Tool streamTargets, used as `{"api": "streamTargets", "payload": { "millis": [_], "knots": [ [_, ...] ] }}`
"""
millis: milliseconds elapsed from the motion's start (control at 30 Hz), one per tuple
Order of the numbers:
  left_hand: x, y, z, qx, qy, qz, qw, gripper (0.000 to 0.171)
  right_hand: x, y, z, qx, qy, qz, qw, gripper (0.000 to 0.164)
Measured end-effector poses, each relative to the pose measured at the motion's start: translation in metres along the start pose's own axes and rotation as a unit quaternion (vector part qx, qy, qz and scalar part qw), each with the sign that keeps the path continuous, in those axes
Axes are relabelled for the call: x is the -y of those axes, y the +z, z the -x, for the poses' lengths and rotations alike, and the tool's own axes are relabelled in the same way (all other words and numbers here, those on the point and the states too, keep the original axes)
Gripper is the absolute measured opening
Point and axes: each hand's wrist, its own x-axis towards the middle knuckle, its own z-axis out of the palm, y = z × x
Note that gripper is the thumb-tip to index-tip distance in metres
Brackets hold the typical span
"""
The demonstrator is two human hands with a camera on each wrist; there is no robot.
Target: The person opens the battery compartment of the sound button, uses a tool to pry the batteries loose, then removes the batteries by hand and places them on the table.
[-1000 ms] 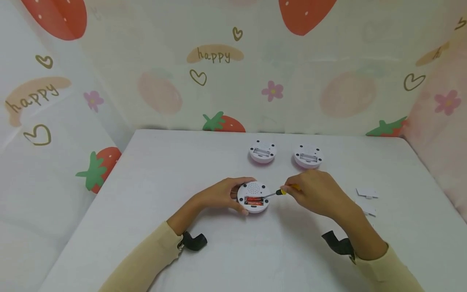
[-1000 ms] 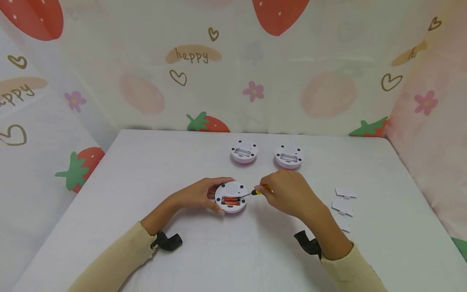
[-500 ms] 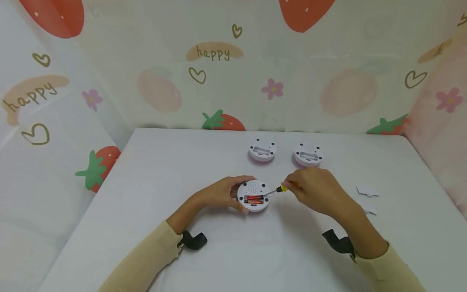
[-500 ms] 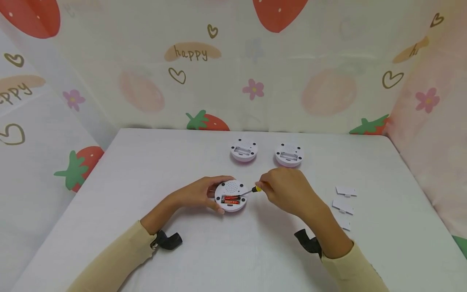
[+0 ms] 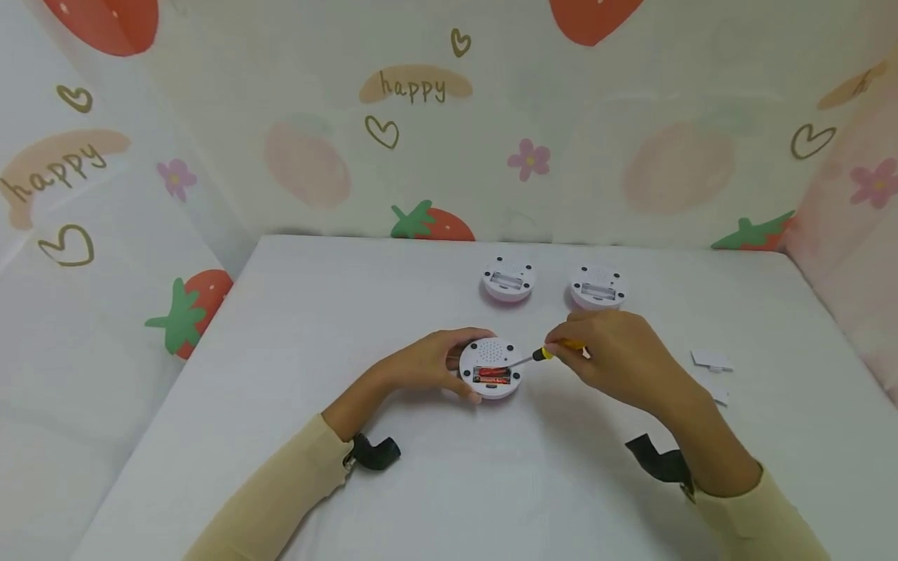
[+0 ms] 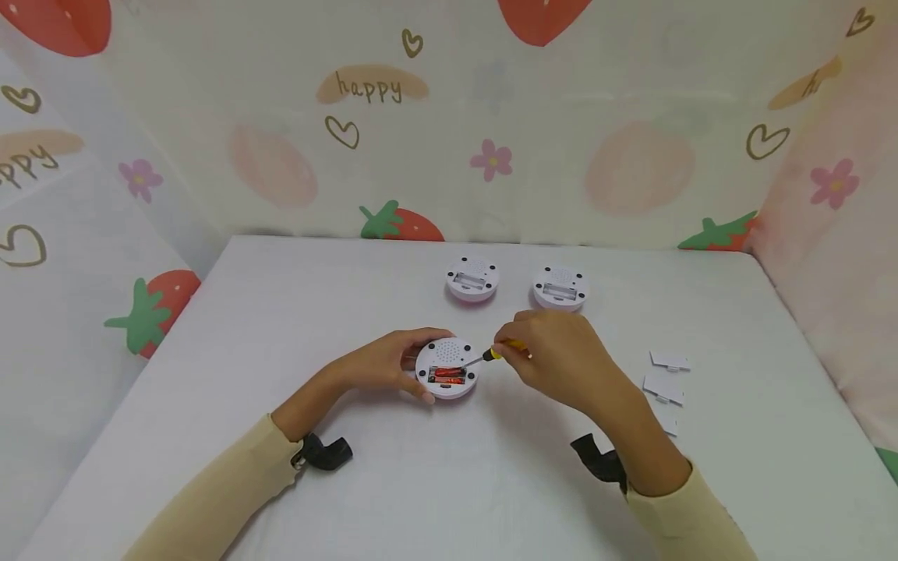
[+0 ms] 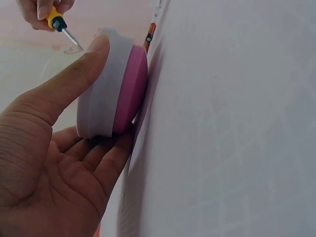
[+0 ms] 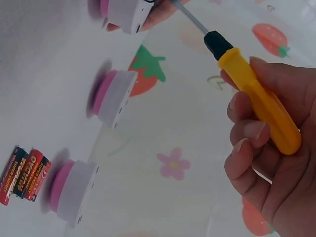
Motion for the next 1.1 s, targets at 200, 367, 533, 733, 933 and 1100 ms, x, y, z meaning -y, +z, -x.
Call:
{"api": "streamTargets", "payload": {
  "millis": [200,367,533,733,933,1100],
  "knots": [
    [-0.005,-0.005,-0.001,-0.006,0.005,-0.008,0.9999,0.095,0.005,-0.003,-0.001,0.004,-0.02,-0.003,1.0,0.013],
    [-0.004,-0.006,-0.002,-0.001,0.011,0.003,0.9999,0.095,0.007,-0.001,-0.003,0.015,-0.023,0.007,1.0,0.013],
    [-0.003,-0.005,-0.002,-0.002,0.013,0.006,0.9999,0.094,0.006,0.001,-0.003,0.013,-0.027,0.009,1.0,0.014],
    [-0.001,-0.004,-0.002,-0.001,0.014,-0.004,0.9999,0.094,0.006,0.006,-0.003,0.012,-0.037,0.005,0.999,0.014],
    [-0.001,-0.002,-0.001,-0.002,0.014,-0.009,0.9999,0.095,0.007,0.009,-0.003,0.008,-0.041,-0.002,0.999,0.013],
    [0.001,0.001,-0.001,0.0,0.019,-0.015,0.9997,0.094,0.008,0.014,-0.002,0.009,-0.044,-0.02,0.999,0.014]
  ]
}}
